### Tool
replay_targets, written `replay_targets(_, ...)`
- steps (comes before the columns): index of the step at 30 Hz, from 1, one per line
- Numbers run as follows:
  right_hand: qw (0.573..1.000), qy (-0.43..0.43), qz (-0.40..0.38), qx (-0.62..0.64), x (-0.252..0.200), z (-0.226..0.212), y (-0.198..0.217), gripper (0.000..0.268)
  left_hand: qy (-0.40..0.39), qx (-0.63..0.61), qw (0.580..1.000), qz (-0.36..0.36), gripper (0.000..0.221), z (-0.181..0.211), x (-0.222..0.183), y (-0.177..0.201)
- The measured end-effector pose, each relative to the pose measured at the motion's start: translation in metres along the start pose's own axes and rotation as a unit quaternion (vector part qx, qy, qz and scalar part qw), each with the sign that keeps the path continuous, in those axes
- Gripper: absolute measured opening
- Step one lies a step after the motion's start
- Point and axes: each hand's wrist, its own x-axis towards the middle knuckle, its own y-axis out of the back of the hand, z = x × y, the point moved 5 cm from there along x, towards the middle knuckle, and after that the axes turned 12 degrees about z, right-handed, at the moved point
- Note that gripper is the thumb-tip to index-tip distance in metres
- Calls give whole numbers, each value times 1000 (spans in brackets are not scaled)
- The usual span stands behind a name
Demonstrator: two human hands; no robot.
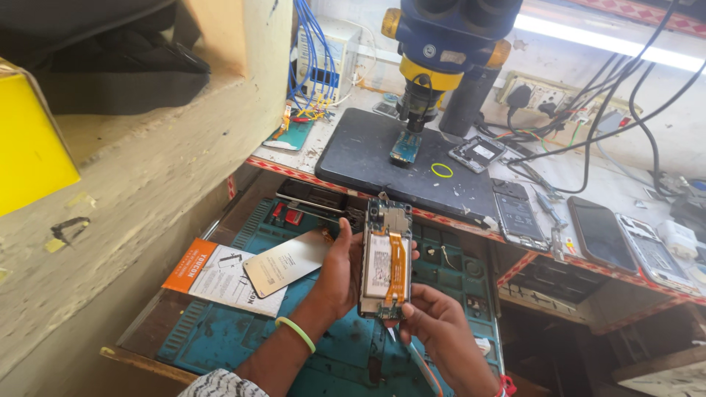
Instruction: The person uses a metal pry tool to separate the screen assembly from the smartphone's frame. They then use a toothbrush to clean the internal components and the back of the screen. Finally, they place the disassembled phone parts on the workbench.
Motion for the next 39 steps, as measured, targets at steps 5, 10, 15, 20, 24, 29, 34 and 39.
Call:
replay_targets(5,971,47,39,-231,-10,-15,-6,36,31,-25,997,-65,102,-8,-6,-6)
replay_targets(10,734,180,83,-649,-18,-2,30,51,-58,-59,996,-29,99,13,2,16)
replay_targets(15,715,201,36,-668,3,64,91,32,-86,-62,994,-33,99,20,0,15)
replay_targets(20,773,116,101,-615,1,57,187,32,-98,-96,990,-22,95,21,0,22)
replay_targets(24,846,185,148,-478,-32,8,169,24,-74,-97,992,-42,95,11,2,22)
replay_targets(29,780,341,217,-478,-32,-47,41,42,-31,-74,997,-4,96,1,2,13)
replay_targets(34,764,386,43,-515,-40,-21,-19,44,-43,-156,987,11,104,10,3,16)
replay_targets(39,805,377,101,-447,-33,-19,31,43,-81,-139,986,34,101,15,6,23)
